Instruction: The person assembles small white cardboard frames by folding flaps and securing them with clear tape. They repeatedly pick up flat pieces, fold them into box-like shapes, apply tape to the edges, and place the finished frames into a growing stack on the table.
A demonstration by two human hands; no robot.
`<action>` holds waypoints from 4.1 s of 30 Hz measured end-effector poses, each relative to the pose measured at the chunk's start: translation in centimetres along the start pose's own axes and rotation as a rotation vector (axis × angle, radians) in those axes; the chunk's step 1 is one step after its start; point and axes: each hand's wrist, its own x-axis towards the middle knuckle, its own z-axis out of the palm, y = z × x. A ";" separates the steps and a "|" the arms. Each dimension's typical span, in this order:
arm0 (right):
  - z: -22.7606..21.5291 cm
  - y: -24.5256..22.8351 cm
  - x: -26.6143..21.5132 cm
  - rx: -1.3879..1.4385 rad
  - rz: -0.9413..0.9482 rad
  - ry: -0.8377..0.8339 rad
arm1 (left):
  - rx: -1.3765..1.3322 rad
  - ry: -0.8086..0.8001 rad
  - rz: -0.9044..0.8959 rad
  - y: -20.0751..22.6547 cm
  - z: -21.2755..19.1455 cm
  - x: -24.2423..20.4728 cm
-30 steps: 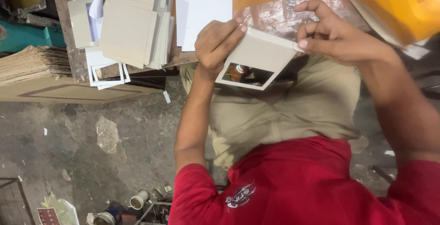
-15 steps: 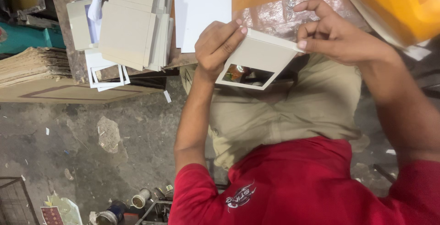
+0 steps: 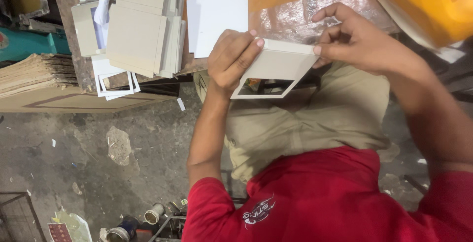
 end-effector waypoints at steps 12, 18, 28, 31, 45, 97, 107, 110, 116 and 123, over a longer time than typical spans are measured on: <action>-0.1 3.6 2.3 -0.213 -0.400 0.340 | 0.217 0.228 -0.818 -2.1 3.1 -3.0; 0.9 4.6 5.3 -0.607 -0.434 0.485 | 0.226 -0.007 -1.079 0.3 5.2 -3.6; 1.3 5.3 7.4 -0.690 -0.545 0.618 | -0.179 -0.345 -0.960 -2.0 1.1 -2.2; 1.4 5.4 7.6 -0.676 -0.597 0.616 | -0.794 -0.391 -0.727 -3.9 -2.3 -2.2; 1.0 4.5 7.5 -0.650 -0.670 0.478 | -0.563 -0.670 -0.811 -9.9 8.0 -1.0; 0.8 7.8 8.7 -0.317 -0.605 0.645 | -0.352 -0.268 -1.267 -9.4 13.5 -0.3; 1.1 7.4 8.7 -0.343 -0.667 0.681 | -0.253 -0.608 -0.596 -9.4 11.7 1.6; 1.1 7.4 8.7 -0.360 -0.673 0.710 | -0.329 -0.713 -0.557 -8.7 10.6 2.1; 1.1 7.4 8.8 -0.342 -0.606 0.710 | -0.204 -0.735 -0.545 -8.3 10.0 1.3; 0.8 7.8 9.8 -0.304 -0.643 0.768 | -0.308 -0.691 -0.524 -10.4 9.5 -0.2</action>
